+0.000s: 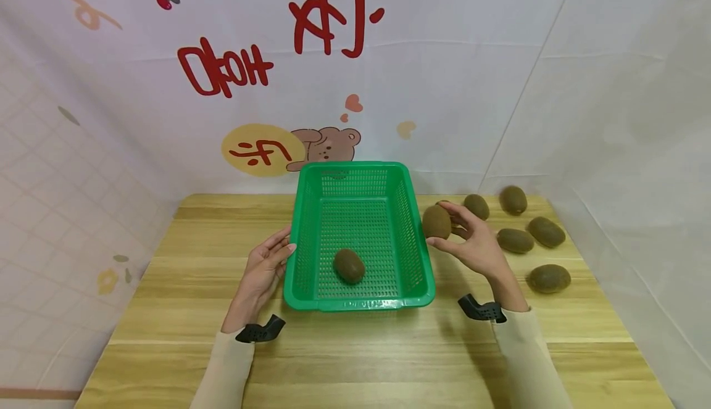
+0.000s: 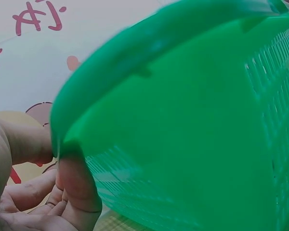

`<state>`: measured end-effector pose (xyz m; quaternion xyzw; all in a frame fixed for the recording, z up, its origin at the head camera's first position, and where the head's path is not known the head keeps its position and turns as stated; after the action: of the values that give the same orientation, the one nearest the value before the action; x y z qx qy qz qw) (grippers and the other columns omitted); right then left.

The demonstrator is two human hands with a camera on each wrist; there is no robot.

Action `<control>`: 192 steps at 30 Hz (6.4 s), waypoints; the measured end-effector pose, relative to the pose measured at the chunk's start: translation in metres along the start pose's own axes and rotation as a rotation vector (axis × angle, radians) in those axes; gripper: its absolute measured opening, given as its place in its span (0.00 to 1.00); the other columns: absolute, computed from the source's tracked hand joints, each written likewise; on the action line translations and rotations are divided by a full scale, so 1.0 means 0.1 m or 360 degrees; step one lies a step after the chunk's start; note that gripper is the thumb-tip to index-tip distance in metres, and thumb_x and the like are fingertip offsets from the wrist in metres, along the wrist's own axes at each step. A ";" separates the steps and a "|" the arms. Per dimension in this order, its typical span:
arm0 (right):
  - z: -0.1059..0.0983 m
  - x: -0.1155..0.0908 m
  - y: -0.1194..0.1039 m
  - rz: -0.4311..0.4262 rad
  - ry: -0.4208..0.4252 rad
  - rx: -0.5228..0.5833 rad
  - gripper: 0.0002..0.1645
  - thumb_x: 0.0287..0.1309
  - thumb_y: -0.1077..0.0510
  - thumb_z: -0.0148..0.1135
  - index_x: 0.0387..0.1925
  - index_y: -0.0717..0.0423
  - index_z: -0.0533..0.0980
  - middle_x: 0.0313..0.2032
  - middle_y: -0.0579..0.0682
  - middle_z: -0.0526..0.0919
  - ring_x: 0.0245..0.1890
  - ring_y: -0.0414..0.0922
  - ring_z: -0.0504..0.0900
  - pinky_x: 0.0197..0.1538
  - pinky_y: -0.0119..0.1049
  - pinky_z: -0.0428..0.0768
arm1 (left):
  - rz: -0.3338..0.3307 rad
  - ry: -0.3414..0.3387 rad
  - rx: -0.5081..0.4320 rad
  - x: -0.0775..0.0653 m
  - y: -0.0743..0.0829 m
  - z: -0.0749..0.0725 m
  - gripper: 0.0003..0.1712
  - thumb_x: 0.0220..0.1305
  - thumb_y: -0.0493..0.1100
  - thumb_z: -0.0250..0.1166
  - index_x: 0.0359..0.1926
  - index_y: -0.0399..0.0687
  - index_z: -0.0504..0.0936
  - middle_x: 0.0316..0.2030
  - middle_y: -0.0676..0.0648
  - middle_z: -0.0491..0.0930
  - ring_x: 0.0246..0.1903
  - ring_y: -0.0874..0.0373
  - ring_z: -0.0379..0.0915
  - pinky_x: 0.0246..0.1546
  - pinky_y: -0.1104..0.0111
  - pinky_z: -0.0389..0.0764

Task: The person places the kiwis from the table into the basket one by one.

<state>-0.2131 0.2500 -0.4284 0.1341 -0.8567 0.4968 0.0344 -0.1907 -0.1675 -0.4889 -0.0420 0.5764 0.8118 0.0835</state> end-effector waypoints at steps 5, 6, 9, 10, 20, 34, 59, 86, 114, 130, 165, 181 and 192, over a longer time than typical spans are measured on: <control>0.04 0.04 -0.06 -0.0031 -0.0015 0.0025 0.45 0.55 0.54 0.79 0.73 0.45 0.69 0.67 0.51 0.75 0.60 0.53 0.80 0.59 0.21 0.79 | -0.0015 -0.0007 -0.0022 0.00 0.00 0.01 0.35 0.73 0.32 0.61 0.77 0.39 0.61 0.48 0.54 0.75 0.46 0.67 0.77 0.45 0.79 0.85; 0.04 0.05 -0.08 -0.0040 -0.0018 0.0024 0.45 0.55 0.54 0.79 0.73 0.43 0.69 0.67 0.51 0.75 0.60 0.53 0.81 0.59 0.21 0.80 | -0.0018 -0.0007 -0.0024 0.00 0.00 0.01 0.35 0.73 0.32 0.61 0.77 0.39 0.62 0.49 0.54 0.74 0.46 0.67 0.76 0.45 0.79 0.85; 0.06 0.07 -0.13 -0.0063 -0.0033 0.0014 0.45 0.55 0.53 0.79 0.73 0.40 0.69 0.67 0.51 0.76 0.59 0.52 0.82 0.58 0.23 0.81 | -0.0023 0.0002 -0.0026 -0.01 0.01 0.01 0.34 0.73 0.32 0.61 0.77 0.40 0.63 0.49 0.54 0.75 0.46 0.67 0.76 0.44 0.78 0.85; 0.06 0.08 -0.16 -0.0070 -0.0039 0.0007 0.45 0.55 0.53 0.79 0.73 0.39 0.69 0.66 0.51 0.76 0.59 0.52 0.82 0.58 0.24 0.81 | -0.0023 0.0000 -0.0027 -0.01 0.01 0.01 0.34 0.73 0.32 0.61 0.77 0.40 0.63 0.49 0.54 0.75 0.46 0.67 0.76 0.44 0.78 0.85; 0.17 0.20 -0.33 -0.0116 -0.0100 -0.0037 0.46 0.53 0.51 0.80 0.72 0.47 0.70 0.64 0.50 0.79 0.58 0.52 0.84 0.61 0.41 0.84 | -0.0001 -0.0019 -0.0042 -0.02 0.01 -0.01 0.35 0.73 0.32 0.61 0.77 0.38 0.61 0.48 0.54 0.75 0.46 0.68 0.77 0.44 0.78 0.85; 0.34 0.29 -0.49 -0.0194 -0.0232 -0.0150 0.46 0.53 0.51 0.80 0.72 0.51 0.70 0.65 0.55 0.77 0.59 0.54 0.83 0.63 0.50 0.84 | 0.0006 -0.0016 -0.0008 -0.02 0.01 -0.01 0.35 0.74 0.33 0.60 0.77 0.39 0.61 0.48 0.55 0.76 0.46 0.67 0.78 0.45 0.79 0.85; 0.36 0.25 -0.42 -0.0192 -0.0258 -0.0347 0.52 0.53 0.42 0.79 0.76 0.44 0.66 0.73 0.50 0.69 0.73 0.56 0.68 0.73 0.58 0.71 | -0.0003 0.0049 -0.0106 0.03 0.00 0.03 0.35 0.71 0.25 0.58 0.77 0.33 0.60 0.43 0.55 0.78 0.43 0.67 0.80 0.45 0.78 0.86; -0.11 -0.02 -0.07 -0.0111 0.0137 -0.0412 0.64 0.48 0.50 0.83 0.80 0.38 0.55 0.79 0.55 0.58 0.77 0.64 0.55 0.69 0.73 0.62 | 0.0043 -0.0004 -0.0114 0.01 -0.01 0.02 0.35 0.71 0.26 0.58 0.76 0.33 0.60 0.46 0.51 0.79 0.46 0.64 0.81 0.45 0.76 0.86; -0.64 -0.47 0.34 0.0042 0.0394 -0.0461 0.67 0.49 0.52 0.82 0.82 0.43 0.50 0.81 0.58 0.51 0.79 0.70 0.45 0.74 0.78 0.44 | 0.0038 -0.0025 -0.0077 -0.01 -0.01 0.03 0.36 0.72 0.28 0.59 0.77 0.33 0.59 0.44 0.55 0.76 0.42 0.70 0.77 0.42 0.81 0.83; -1.05 -0.74 0.79 0.0345 0.0529 -0.0487 0.68 0.52 0.47 0.80 0.83 0.47 0.46 0.81 0.59 0.48 0.80 0.67 0.42 0.75 0.76 0.47 | 0.0054 -0.0037 -0.0084 -0.02 -0.01 0.02 0.34 0.72 0.29 0.59 0.76 0.36 0.61 0.46 0.54 0.77 0.43 0.69 0.78 0.43 0.80 0.85; -1.37 -1.30 1.45 0.1055 0.0110 -0.0438 0.64 0.59 0.32 0.70 0.82 0.56 0.48 0.77 0.77 0.45 0.71 0.81 0.50 0.66 0.77 0.61 | 0.0030 -0.0004 -0.0081 0.02 -0.03 0.01 0.33 0.73 0.29 0.59 0.76 0.37 0.63 0.45 0.54 0.78 0.44 0.67 0.79 0.42 0.78 0.85; -1.34 -1.25 1.40 0.1033 0.0145 -0.0485 0.62 0.58 0.29 0.68 0.81 0.52 0.52 0.76 0.76 0.53 0.70 0.76 0.59 0.60 0.69 0.71 | 0.0040 -0.0027 -0.0087 0.01 -0.02 -0.01 0.34 0.73 0.30 0.60 0.76 0.37 0.61 0.45 0.55 0.76 0.42 0.69 0.77 0.42 0.81 0.84; -1.32 -1.16 1.28 0.0949 0.0191 -0.0473 0.60 0.58 0.31 0.69 0.81 0.48 0.54 0.74 0.74 0.59 0.67 0.72 0.65 0.51 0.53 0.76 | 0.0037 -0.0026 -0.0123 0.01 -0.03 -0.01 0.34 0.72 0.30 0.60 0.76 0.37 0.62 0.44 0.56 0.77 0.42 0.69 0.77 0.43 0.80 0.84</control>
<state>-0.1447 0.4467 -0.4921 -0.1582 -0.9178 0.3616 -0.0430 -0.1910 -0.1675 -0.4926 -0.0320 0.5443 0.8347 0.0771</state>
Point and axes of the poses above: each hand's wrist, its own x-axis towards the middle knuckle, its own z-axis out of the palm, y = z × x, the point moved 5 cm from there along x, towards the middle knuckle
